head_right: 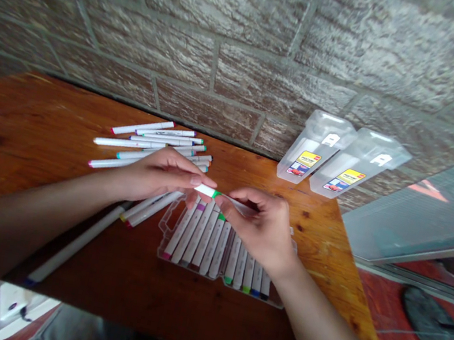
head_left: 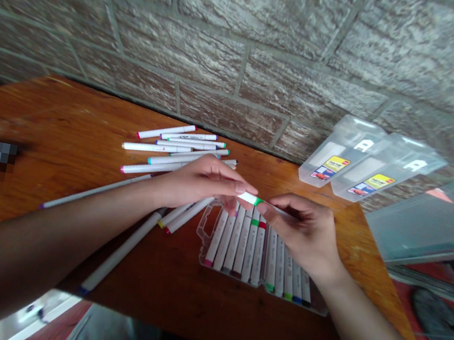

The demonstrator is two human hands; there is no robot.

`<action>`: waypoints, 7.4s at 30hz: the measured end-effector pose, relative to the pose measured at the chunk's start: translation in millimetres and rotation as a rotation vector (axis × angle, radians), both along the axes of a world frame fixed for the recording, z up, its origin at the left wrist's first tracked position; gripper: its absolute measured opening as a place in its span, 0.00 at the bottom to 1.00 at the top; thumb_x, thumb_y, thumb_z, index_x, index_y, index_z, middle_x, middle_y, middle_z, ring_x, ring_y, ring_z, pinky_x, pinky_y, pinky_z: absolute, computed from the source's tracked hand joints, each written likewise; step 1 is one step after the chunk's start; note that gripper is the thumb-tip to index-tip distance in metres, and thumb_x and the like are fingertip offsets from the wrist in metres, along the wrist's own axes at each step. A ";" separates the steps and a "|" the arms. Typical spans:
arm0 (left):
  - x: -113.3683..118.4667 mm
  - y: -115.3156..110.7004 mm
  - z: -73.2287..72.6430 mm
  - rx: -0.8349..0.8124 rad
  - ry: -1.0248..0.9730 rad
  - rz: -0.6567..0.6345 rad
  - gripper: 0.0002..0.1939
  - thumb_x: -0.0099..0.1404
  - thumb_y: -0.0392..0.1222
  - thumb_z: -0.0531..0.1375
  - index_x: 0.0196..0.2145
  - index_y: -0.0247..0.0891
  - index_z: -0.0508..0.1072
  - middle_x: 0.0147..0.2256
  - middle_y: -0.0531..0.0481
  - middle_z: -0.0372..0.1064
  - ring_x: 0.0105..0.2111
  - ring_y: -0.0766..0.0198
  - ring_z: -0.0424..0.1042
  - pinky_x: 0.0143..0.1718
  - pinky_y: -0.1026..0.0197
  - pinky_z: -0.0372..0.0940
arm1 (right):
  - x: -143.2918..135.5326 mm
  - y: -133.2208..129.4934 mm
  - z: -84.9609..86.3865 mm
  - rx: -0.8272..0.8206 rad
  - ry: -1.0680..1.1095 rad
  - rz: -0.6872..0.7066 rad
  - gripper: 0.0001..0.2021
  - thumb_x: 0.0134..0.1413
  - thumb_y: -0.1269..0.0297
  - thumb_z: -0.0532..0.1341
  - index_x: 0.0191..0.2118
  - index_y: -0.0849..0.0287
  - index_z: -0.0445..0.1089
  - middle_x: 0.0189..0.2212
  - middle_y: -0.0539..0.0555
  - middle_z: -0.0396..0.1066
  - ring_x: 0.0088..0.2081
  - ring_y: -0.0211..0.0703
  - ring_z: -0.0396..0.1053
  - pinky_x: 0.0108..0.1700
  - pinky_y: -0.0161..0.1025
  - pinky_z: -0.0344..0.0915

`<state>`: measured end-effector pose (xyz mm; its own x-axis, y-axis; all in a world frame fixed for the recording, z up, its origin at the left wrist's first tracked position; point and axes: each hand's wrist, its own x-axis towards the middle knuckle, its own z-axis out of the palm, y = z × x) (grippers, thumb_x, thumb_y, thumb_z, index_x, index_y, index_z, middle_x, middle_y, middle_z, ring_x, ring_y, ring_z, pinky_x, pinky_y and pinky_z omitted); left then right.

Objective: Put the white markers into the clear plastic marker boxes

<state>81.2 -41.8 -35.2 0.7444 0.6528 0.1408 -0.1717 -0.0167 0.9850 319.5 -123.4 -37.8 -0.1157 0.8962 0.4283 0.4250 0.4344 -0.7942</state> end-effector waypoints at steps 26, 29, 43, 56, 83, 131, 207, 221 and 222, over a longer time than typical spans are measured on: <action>6.7 -5.1 -7.1 0.191 0.152 0.086 0.09 0.68 0.38 0.68 0.44 0.34 0.85 0.35 0.46 0.84 0.29 0.68 0.80 0.32 0.68 0.74 | -0.7 -2.0 4.5 0.103 -0.197 -0.001 0.05 0.62 0.65 0.70 0.34 0.59 0.81 0.27 0.51 0.82 0.26 0.38 0.76 0.29 0.34 0.68; 7.8 -6.8 -6.8 0.207 0.157 0.087 0.08 0.66 0.39 0.69 0.41 0.32 0.84 0.32 0.46 0.83 0.28 0.67 0.79 0.31 0.68 0.73 | -1.2 -1.8 5.1 0.118 -0.222 0.001 0.05 0.62 0.66 0.70 0.34 0.59 0.81 0.27 0.51 0.82 0.26 0.37 0.76 0.29 0.33 0.68; 10.0 -11.0 -4.9 0.170 0.164 0.088 0.06 0.66 0.39 0.68 0.34 0.32 0.80 0.30 0.47 0.80 0.26 0.69 0.76 0.29 0.68 0.70 | -3.5 -3.9 5.7 0.141 -0.251 0.017 0.04 0.62 0.68 0.70 0.34 0.60 0.80 0.27 0.50 0.81 0.26 0.35 0.75 0.29 0.32 0.66; 11.1 -13.2 -9.6 0.269 0.157 0.099 0.06 0.64 0.39 0.69 0.35 0.34 0.80 0.33 0.46 0.82 0.31 0.66 0.79 0.31 0.67 0.69 | -1.2 -1.5 -1.1 0.096 -0.232 0.033 0.05 0.60 0.62 0.72 0.35 0.57 0.81 0.29 0.52 0.82 0.28 0.40 0.77 0.31 0.36 0.69; 11.6 -21.9 0.3 0.369 0.240 0.122 0.06 0.64 0.41 0.68 0.33 0.35 0.82 0.31 0.48 0.81 0.31 0.65 0.78 0.32 0.66 0.69 | -2.5 -2.1 -1.6 -0.026 -0.178 0.046 0.07 0.62 0.61 0.70 0.35 0.58 0.82 0.29 0.53 0.82 0.27 0.39 0.76 0.30 0.35 0.69; 12.2 -10.7 -3.4 0.257 0.024 0.250 0.07 0.69 0.41 0.66 0.39 0.34 0.81 0.25 0.54 0.74 0.24 0.68 0.73 0.27 0.66 0.67 | -6.3 1.7 8.5 -0.221 0.342 0.055 0.06 0.52 0.61 0.77 0.34 0.55 0.85 0.26 0.50 0.81 0.24 0.33 0.71 0.25 0.31 0.66; 12.7 -5.4 -3.2 0.113 -0.138 0.415 0.11 0.68 0.47 0.69 0.40 0.36 0.80 0.30 0.50 0.78 0.23 0.70 0.70 0.25 0.65 0.63 | 2.8 6.9 3.2 -0.158 0.532 -0.082 0.07 0.61 0.59 0.71 0.44 0.53 0.84 0.34 0.53 0.84 0.20 0.35 0.68 0.21 0.35 0.66; 7.8 -4.1 -3.1 -0.145 -0.351 0.186 0.13 0.67 0.42 0.69 0.47 0.36 0.86 0.38 0.40 0.84 0.25 0.66 0.73 0.30 0.60 0.68 | 7.1 13.2 7.0 -0.237 0.635 -0.131 0.07 0.57 0.61 0.70 0.40 0.56 0.82 0.31 0.54 0.84 0.19 0.34 0.67 0.18 0.33 0.62; 7.7 -4.3 -2.8 -0.148 -0.352 0.181 0.13 0.66 0.42 0.69 0.47 0.36 0.86 0.38 0.40 0.84 0.25 0.66 0.73 0.30 0.60 0.68 | 7.2 13.3 7.0 -0.241 0.640 -0.128 0.07 0.57 0.61 0.70 0.40 0.56 0.82 0.31 0.54 0.84 0.19 0.34 0.67 0.18 0.33 0.62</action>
<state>89.0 -46.1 -38.0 0.5389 0.8010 0.2607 -0.5052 0.0596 0.8610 326.7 -110.1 -30.9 0.2058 0.9647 0.1644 -0.1231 0.1921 -0.9736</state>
